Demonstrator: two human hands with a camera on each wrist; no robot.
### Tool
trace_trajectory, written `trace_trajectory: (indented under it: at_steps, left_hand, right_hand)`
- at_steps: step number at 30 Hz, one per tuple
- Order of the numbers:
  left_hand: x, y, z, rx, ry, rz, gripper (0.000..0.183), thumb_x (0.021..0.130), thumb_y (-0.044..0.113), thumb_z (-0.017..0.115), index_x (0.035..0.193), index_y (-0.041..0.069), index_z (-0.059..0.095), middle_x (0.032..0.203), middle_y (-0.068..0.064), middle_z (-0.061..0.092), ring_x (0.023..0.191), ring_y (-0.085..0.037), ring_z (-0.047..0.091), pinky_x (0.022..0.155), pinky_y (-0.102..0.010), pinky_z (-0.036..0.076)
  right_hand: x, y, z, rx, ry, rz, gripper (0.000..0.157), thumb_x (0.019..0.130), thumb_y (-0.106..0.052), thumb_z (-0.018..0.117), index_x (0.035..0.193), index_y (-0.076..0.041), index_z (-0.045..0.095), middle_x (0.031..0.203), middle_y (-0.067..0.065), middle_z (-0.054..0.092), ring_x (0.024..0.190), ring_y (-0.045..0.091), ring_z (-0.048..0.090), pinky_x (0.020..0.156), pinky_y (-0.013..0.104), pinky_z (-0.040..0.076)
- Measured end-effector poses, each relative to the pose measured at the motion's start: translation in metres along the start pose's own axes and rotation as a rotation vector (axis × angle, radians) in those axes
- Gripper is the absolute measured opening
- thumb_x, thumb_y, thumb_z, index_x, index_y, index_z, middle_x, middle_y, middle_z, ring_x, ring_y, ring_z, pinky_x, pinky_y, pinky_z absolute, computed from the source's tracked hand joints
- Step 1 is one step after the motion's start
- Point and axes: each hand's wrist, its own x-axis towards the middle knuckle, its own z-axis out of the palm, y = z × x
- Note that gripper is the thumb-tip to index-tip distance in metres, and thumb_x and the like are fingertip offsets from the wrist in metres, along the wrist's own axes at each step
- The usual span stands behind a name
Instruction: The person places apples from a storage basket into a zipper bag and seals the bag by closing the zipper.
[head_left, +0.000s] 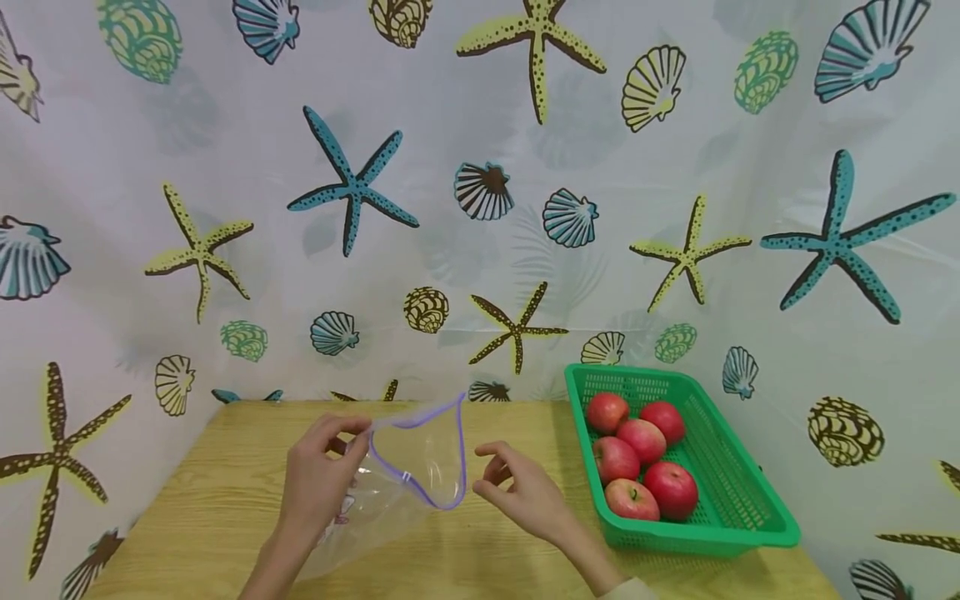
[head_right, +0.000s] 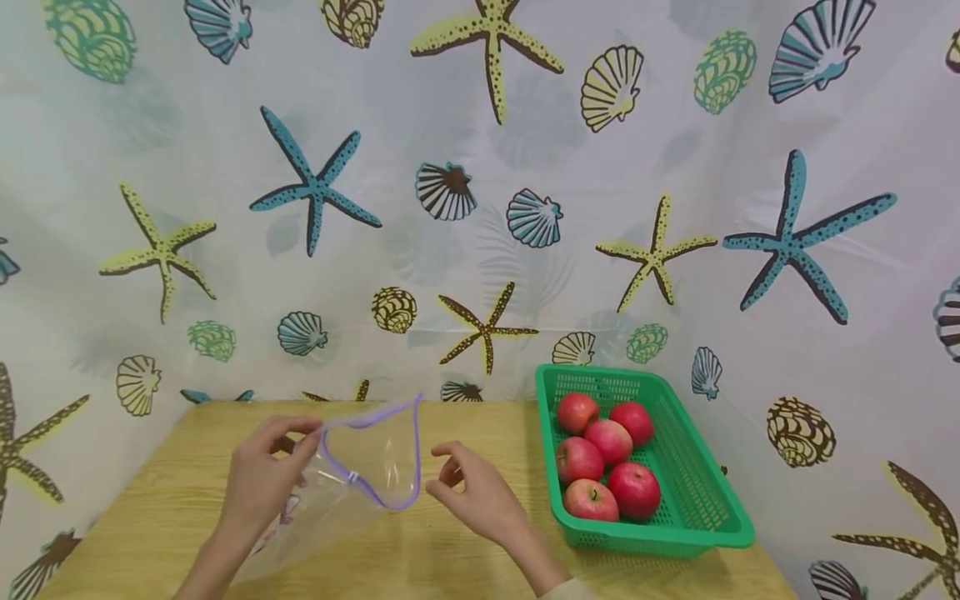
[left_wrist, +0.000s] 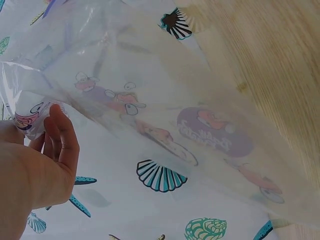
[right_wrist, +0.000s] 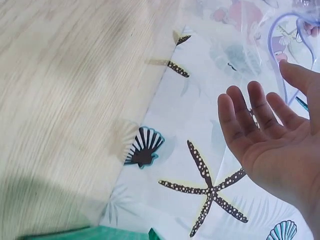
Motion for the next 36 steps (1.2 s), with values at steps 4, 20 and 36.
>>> trace_trajectory:
  at_steps: [4, 20, 36]
  left_hand:
    - [0.0, -0.001, 0.0, 0.004, -0.012, 0.002, 0.015, 0.085, 0.01, 0.068, 0.097, 0.019, 0.07, 0.092, 0.008, 0.063, 0.07, -0.012, 0.055, 0.046, -0.024, 0.051]
    - [0.001, -0.004, -0.001, 0.034, 0.003, 0.061, 0.013, 0.083, 0.01, 0.071, 0.093, 0.018, 0.071, 0.086, 0.009, 0.063, 0.069, -0.011, 0.055, 0.047, -0.022, 0.049]
    - [-0.002, -0.006, -0.001, 0.025, -0.03, 0.038, 0.013, 0.083, 0.009, 0.07, 0.092, 0.019, 0.071, 0.086, 0.008, 0.063, 0.069, -0.011, 0.055, 0.046, -0.022, 0.049]
  right_hand:
    - [-0.001, 0.006, -0.01, -0.026, 0.019, -0.048, 0.036, 0.089, -0.025, 0.065, 0.12, -0.011, 0.054, 0.088, 0.002, 0.059, 0.082, 0.014, 0.06, 0.062, 0.022, 0.05]
    - [-0.011, 0.027, -0.068, -0.287, 0.095, -0.01, 0.033, 0.085, -0.022, 0.069, 0.116, -0.015, 0.058, 0.092, -0.005, 0.06, 0.089, 0.013, 0.058, 0.072, 0.028, 0.051]
    - [-0.025, 0.059, -0.114, -0.54, 0.001, 0.072, 0.042, 0.077, -0.015, 0.076, 0.114, -0.009, 0.058, 0.092, -0.002, 0.055, 0.082, 0.013, 0.054, 0.064, 0.022, 0.048]
